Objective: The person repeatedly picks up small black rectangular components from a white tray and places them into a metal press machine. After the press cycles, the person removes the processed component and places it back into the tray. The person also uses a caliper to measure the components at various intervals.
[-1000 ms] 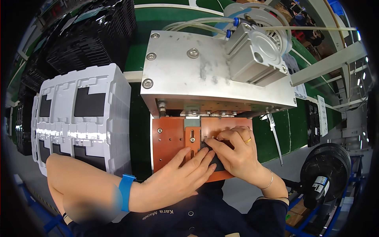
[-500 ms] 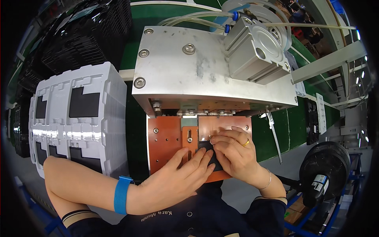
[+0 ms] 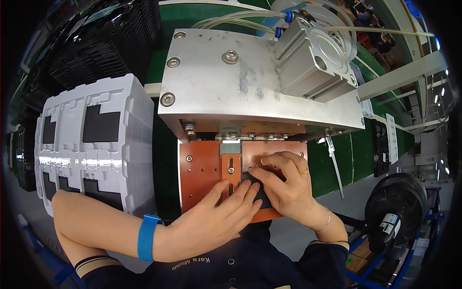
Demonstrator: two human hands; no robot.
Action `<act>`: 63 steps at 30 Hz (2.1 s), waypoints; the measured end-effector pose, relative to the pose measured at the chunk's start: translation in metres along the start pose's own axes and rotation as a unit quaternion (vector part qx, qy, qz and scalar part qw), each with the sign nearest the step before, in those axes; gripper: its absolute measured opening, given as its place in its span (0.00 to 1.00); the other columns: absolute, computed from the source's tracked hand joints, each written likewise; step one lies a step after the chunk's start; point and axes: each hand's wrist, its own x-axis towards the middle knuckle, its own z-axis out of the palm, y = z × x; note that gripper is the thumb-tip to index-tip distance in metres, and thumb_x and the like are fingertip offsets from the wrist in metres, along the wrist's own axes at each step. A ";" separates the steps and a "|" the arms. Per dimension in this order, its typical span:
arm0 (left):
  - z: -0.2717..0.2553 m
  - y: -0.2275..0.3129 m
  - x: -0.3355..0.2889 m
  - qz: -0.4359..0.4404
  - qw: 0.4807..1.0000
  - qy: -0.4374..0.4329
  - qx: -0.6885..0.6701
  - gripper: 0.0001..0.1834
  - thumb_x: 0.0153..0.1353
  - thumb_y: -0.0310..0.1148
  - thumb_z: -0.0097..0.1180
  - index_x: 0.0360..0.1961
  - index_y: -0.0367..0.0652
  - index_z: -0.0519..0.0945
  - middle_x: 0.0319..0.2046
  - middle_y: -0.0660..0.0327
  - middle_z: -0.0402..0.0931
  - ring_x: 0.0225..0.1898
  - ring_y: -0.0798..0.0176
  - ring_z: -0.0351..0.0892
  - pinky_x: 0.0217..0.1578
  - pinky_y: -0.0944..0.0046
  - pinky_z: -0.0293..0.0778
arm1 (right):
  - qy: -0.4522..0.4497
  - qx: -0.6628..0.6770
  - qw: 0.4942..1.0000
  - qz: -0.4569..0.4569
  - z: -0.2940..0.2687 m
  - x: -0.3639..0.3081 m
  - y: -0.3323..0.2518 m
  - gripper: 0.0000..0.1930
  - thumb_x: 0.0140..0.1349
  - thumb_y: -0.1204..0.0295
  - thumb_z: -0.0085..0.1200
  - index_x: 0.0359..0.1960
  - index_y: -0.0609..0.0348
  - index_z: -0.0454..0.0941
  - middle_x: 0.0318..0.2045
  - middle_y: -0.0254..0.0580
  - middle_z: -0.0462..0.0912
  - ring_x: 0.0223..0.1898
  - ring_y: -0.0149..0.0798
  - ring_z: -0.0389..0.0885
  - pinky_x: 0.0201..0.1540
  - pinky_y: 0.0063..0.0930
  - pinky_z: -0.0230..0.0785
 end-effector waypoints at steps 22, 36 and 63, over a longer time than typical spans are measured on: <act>-0.002 -0.001 0.000 -0.005 1.000 -0.011 -0.009 0.36 0.63 0.57 0.52 0.66 0.45 0.67 0.66 0.51 0.64 0.67 0.53 0.62 0.60 0.49 0.63 | 0.037 0.033 0.998 0.034 0.001 -0.008 0.005 0.16 0.42 0.79 0.61 0.37 0.53 0.85 0.44 0.37 0.79 0.46 0.42 0.74 0.46 0.33 0.65; 0.000 -0.001 -0.001 -0.011 0.999 -0.018 -0.049 0.40 0.62 0.62 0.49 0.67 0.44 0.66 0.68 0.49 0.62 0.69 0.52 0.60 0.62 0.47 0.60 | -0.035 0.155 0.983 0.093 -0.030 -0.026 -0.003 0.26 0.46 0.65 0.71 0.49 0.58 0.81 0.52 0.43 0.78 0.52 0.48 0.75 0.53 0.38 0.70; -0.004 -0.025 0.009 -0.082 0.985 -0.021 -0.149 0.43 0.60 0.66 0.50 0.67 0.46 0.68 0.69 0.47 0.59 0.72 0.50 0.56 0.65 0.46 0.58 | -0.032 0.193 0.979 0.055 -0.012 -0.003 0.035 0.20 0.43 0.66 0.73 0.39 0.60 0.84 0.46 0.41 0.83 0.47 0.42 0.78 0.48 0.33 0.74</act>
